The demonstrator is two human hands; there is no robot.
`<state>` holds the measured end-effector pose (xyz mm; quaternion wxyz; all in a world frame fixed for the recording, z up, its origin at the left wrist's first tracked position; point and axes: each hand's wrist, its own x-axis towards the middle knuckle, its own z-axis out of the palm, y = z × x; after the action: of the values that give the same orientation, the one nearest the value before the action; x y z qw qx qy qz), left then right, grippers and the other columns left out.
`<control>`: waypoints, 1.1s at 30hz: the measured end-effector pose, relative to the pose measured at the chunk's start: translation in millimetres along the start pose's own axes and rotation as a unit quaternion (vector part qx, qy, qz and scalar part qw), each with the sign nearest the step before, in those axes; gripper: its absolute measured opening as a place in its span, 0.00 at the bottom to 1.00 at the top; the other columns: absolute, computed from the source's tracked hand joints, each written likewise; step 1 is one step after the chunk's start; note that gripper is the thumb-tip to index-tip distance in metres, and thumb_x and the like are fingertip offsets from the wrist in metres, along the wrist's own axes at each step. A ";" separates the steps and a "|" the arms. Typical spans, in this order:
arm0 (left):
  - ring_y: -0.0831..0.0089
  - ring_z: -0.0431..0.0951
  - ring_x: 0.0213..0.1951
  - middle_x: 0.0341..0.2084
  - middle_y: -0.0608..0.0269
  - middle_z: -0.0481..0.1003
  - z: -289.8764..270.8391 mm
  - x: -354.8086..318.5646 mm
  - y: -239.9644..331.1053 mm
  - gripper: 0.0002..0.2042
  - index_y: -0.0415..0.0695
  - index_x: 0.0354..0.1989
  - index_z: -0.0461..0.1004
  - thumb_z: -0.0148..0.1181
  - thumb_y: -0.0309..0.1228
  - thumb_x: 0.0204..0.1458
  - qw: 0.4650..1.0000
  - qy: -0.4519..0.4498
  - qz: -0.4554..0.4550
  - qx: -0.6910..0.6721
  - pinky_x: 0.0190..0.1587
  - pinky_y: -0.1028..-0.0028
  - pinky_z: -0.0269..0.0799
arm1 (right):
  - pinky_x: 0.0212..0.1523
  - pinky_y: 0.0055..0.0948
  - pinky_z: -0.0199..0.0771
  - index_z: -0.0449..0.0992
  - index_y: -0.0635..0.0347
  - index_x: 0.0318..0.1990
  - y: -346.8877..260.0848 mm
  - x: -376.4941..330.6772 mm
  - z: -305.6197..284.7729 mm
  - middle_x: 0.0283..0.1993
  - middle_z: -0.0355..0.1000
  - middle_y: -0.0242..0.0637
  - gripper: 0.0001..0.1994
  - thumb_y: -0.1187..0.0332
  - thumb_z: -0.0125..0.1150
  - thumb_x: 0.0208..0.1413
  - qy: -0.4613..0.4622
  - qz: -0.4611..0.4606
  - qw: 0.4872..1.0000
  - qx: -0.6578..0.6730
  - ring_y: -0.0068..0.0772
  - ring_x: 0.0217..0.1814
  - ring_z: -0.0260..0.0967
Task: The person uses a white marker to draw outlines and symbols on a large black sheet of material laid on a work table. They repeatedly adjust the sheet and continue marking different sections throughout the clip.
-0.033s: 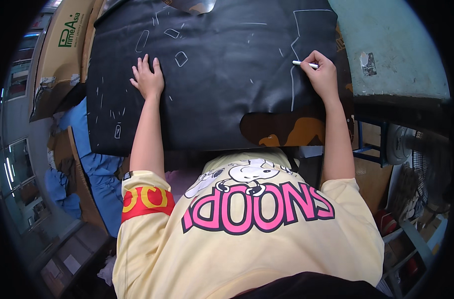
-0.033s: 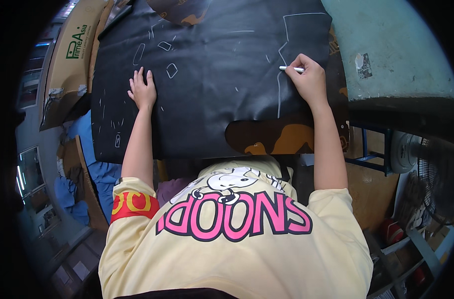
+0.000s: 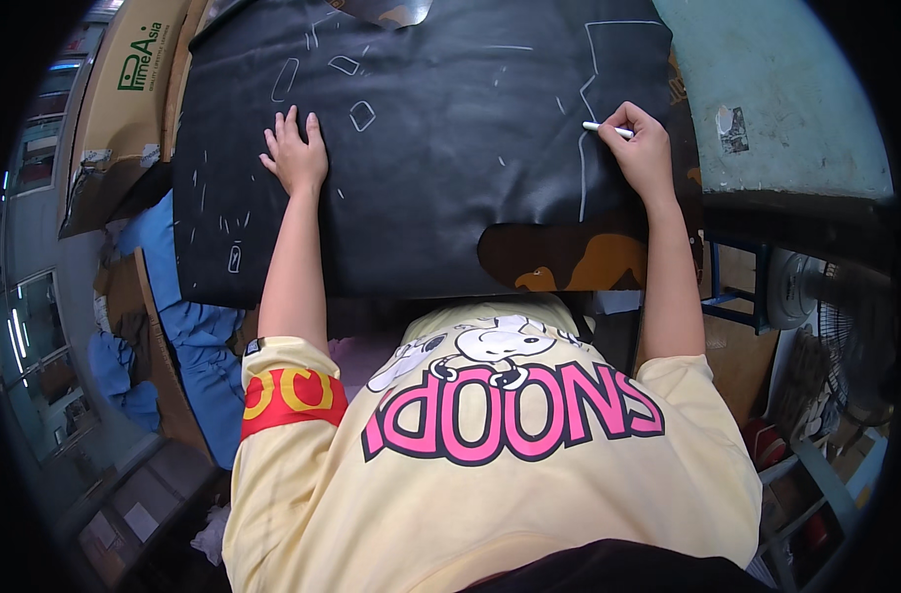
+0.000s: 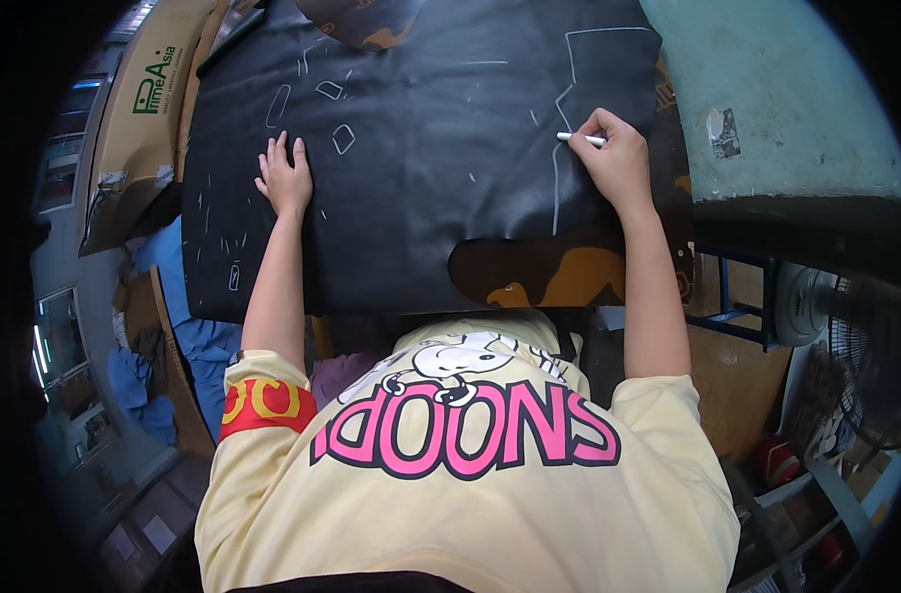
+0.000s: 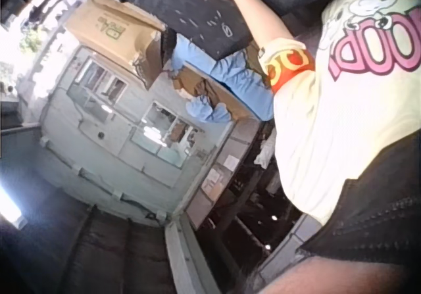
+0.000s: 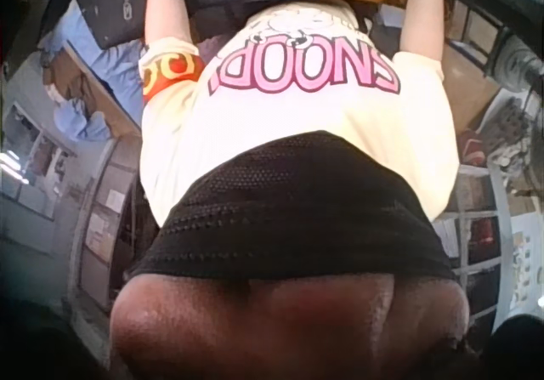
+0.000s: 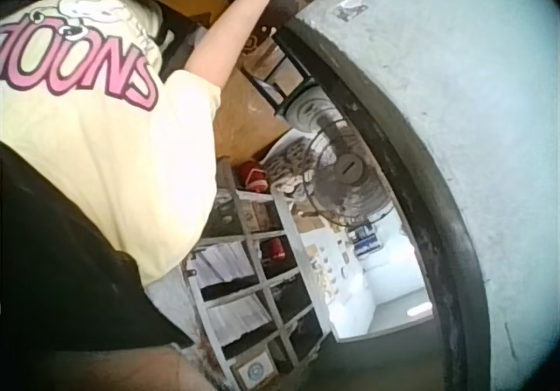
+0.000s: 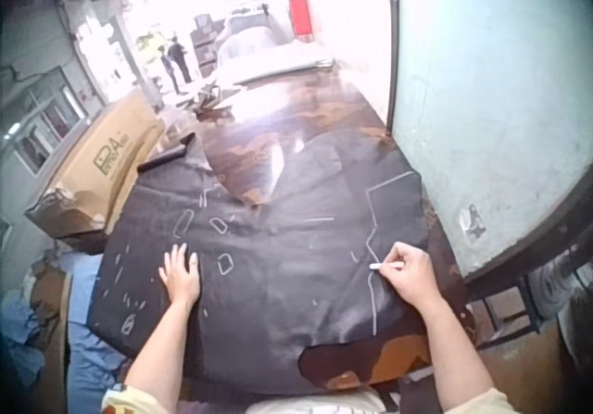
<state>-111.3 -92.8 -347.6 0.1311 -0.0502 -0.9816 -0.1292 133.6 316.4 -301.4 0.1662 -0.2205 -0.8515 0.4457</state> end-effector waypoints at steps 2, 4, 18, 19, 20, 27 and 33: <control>0.52 0.49 0.74 0.71 0.60 0.58 -0.5 -2.3 0.0 0.28 0.56 0.69 0.64 0.43 0.55 0.64 1.000 -0.006 -0.003 -0.005 0.71 0.41 0.35 | 0.29 0.23 0.65 0.76 0.64 0.28 4.6 3.1 -3.8 0.20 0.69 0.31 0.09 0.66 0.65 0.50 -0.042 0.006 0.999 -0.001 0.21 0.25 0.68; 0.53 0.49 0.74 0.72 0.60 0.57 -1.8 -1.8 -0.3 0.29 0.56 0.69 0.63 0.43 0.55 0.64 1.000 -0.008 -0.006 -0.010 0.71 0.41 0.35 | 0.31 0.21 0.67 0.76 0.63 0.29 10.5 8.7 -9.7 0.22 0.69 0.29 0.08 0.68 0.64 0.52 -0.075 0.030 0.994 0.071 0.18 0.26 0.67; 0.53 0.49 0.74 0.72 0.60 0.57 -24.4 -42.8 -35.1 0.26 0.57 0.69 0.64 0.45 0.52 0.65 0.999 -0.020 0.035 -0.020 0.71 0.43 0.35 | 0.43 0.21 0.74 0.77 0.65 0.41 45.8 3.8 12.9 0.35 0.77 0.33 0.08 0.67 0.60 0.65 0.138 -0.001 0.971 0.196 0.20 0.38 0.75; 0.53 0.49 0.74 0.72 0.60 0.57 -26.3 -43.0 -37.0 0.26 0.57 0.69 0.64 0.45 0.53 0.65 0.999 -0.022 0.037 -0.021 0.71 0.43 0.36 | 0.40 0.21 0.73 0.77 0.64 0.40 41.2 -4.9 14.2 0.33 0.77 0.33 0.09 0.66 0.61 0.64 0.146 -0.005 0.975 0.169 0.20 0.37 0.74; 0.54 0.49 0.74 0.72 0.60 0.57 -27.4 -44.8 -38.0 0.27 0.57 0.69 0.64 0.44 0.53 0.65 0.999 -0.024 0.040 -0.021 0.71 0.43 0.36 | 0.37 0.21 0.72 0.77 0.62 0.39 38.5 -12.3 14.4 0.32 0.77 0.32 0.09 0.65 0.62 0.63 0.153 -0.008 0.978 0.142 0.19 0.35 0.74; 0.53 0.49 0.74 0.72 0.60 0.57 -36.1 -64.2 -46.1 0.26 0.56 0.69 0.63 0.45 0.51 0.65 0.997 -0.039 0.058 -0.013 0.71 0.43 0.35 | 0.36 0.20 0.72 0.77 0.63 0.40 29.0 -42.0 8.8 0.32 0.76 0.32 0.08 0.67 0.62 0.63 0.142 0.022 0.978 0.152 0.20 0.35 0.74; 0.53 0.50 0.74 0.71 0.60 0.59 -39.3 -69.7 -41.2 0.25 0.55 0.68 0.65 0.47 0.49 0.65 0.999 -0.022 0.042 -0.019 0.71 0.44 0.35 | 0.43 0.19 0.74 0.78 0.65 0.42 20.9 -34.4 4.2 0.38 0.76 0.33 0.06 0.72 0.62 0.62 0.140 0.044 0.955 0.257 0.19 0.38 0.74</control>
<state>-40.2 -147.5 -339.8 0.1139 -0.0968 -0.9787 -0.1411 165.6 306.0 -324.0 0.3154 -0.2682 -0.6654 0.6212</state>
